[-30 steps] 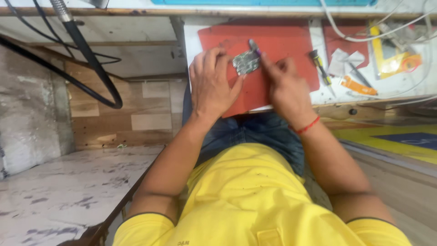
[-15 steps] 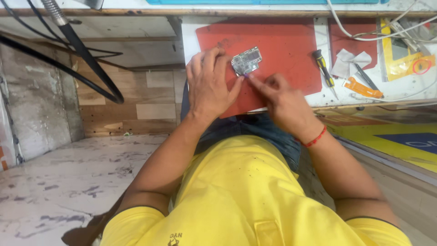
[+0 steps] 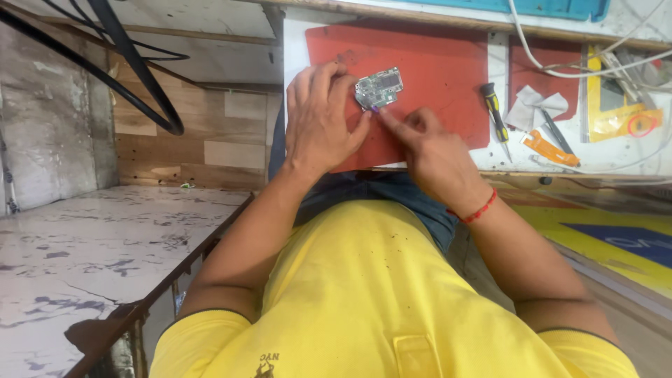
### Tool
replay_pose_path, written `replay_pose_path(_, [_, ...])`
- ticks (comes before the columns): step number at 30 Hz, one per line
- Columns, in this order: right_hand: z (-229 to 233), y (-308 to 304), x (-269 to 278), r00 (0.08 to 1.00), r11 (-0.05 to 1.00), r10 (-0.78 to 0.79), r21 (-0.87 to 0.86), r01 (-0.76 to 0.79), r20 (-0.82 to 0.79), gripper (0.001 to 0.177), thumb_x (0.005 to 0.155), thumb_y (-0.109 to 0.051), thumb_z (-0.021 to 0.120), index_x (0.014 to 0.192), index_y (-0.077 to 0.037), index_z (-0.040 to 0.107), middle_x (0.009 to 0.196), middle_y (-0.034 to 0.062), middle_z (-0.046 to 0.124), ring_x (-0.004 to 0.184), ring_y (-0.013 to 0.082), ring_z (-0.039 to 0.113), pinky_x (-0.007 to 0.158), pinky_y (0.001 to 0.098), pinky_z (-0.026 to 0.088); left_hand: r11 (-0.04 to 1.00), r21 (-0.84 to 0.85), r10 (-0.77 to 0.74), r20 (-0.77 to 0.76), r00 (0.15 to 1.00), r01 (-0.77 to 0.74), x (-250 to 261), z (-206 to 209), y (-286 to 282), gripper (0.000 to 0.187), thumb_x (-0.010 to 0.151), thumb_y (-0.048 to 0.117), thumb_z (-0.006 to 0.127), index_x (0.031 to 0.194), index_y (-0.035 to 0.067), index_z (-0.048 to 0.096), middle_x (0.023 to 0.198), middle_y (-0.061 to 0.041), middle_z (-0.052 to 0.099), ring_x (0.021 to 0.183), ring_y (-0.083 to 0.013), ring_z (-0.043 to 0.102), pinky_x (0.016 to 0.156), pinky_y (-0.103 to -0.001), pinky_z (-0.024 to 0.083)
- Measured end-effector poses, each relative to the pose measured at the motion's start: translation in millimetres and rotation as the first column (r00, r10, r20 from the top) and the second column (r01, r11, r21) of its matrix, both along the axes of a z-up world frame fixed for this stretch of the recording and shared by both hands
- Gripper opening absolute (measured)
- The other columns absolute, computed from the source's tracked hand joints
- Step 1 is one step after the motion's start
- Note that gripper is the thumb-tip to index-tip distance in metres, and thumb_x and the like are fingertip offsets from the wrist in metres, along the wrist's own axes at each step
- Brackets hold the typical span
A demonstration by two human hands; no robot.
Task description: The person uses a hot air gun to heat a small circuit board placed on a red mat, then switches to a purple pen-like tool to scrape or clean the board surface. The person holds the board steady with the left hand while applying heat and scraping with the right hand.
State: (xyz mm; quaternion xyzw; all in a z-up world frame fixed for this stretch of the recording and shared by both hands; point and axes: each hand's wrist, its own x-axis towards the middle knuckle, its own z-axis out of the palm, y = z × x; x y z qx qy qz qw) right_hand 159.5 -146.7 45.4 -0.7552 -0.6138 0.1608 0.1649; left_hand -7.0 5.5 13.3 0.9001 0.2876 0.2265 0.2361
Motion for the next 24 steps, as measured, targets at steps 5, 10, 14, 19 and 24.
replay_pose_path(5, [1.5, 8.9, -3.3, 0.994, 0.996, -0.079, -0.027, 0.081, 0.079, 0.059, 0.088, 0.0, 0.055, 0.144, -0.019, 0.062, 0.113, 0.0195, 0.064, 0.074, 0.0402, 0.067, 0.064, 0.0483, 0.056, 0.999, -0.032, 0.002, 0.013, 1.0, -0.001, 7.9, 4.7, 5.1, 0.051, 0.08, 0.029, 0.083, 0.122, 0.006, 0.064, 0.132, -0.011, 0.054, 0.128, -0.0351, 0.046, 0.11, -0.05, 0.035])
replay_pose_path(10, [-7.9, 2.3, -9.5, 0.987, 0.987, -0.159, 0.005, 0.159, 0.029, 0.058, 0.094, 0.001, 0.054, 0.149, -0.017, 0.058, 0.112, 0.0181, 0.063, 0.078, 0.0391, 0.067, 0.066, 0.0485, 0.055, 0.996, -0.093, 0.008, 0.036, 0.999, -0.005, 4.6, -4.2, 1.5, 0.054, 0.083, 0.028, 0.085, 0.126, 0.006, 0.061, 0.133, -0.01, 0.054, 0.13, -0.0336, 0.046, 0.113, -0.049, 0.035])
replay_pose_path(14, [-9.0, 7.4, -16.6, 0.998, 0.995, -0.057, -0.081, 0.058, 0.025, 0.058, 0.09, -0.002, 0.057, 0.145, -0.019, 0.06, 0.108, 0.0176, 0.063, 0.074, 0.0395, 0.067, 0.062, 0.049, 0.055, 0.994, -0.106, 0.007, 0.045, 0.999, -0.002, -2.2, -4.3, 3.8, 0.056, 0.081, 0.026, 0.085, 0.127, 0.006, 0.061, 0.133, -0.01, 0.054, 0.13, -0.0337, 0.046, 0.112, -0.049, 0.035])
replay_pose_path(19, [23.2, 5.3, -29.4, 0.993, 0.992, -0.117, -0.039, 0.119, 0.033, 0.061, 0.091, 0.002, 0.054, 0.148, -0.019, 0.058, 0.114, 0.0193, 0.061, 0.087, 0.0414, 0.067, 0.073, 0.0496, 0.056, 0.995, -0.101, 0.013, 0.044, 0.999, -0.008, -0.6, 0.2, 5.5, 0.056, 0.081, 0.03, 0.087, 0.126, 0.007, 0.062, 0.132, -0.01, 0.054, 0.129, -0.0332, 0.046, 0.111, -0.049, 0.034])
replay_pose_path(24, [23.0, 17.7, -36.6, 0.992, 0.99, -0.124, -0.071, 0.123, -0.002, 0.066, 0.087, 0.002, 0.054, 0.15, -0.017, 0.056, 0.115, 0.0227, 0.059, 0.09, 0.0445, 0.066, 0.073, 0.0517, 0.055, 0.996, -0.092, 0.014, 0.065, 0.998, -0.008, -1.8, -5.1, 4.9, 0.054, 0.079, 0.029, 0.088, 0.124, 0.008, 0.066, 0.13, -0.007, 0.055, 0.128, -0.0311, 0.047, 0.11, -0.048, 0.035])
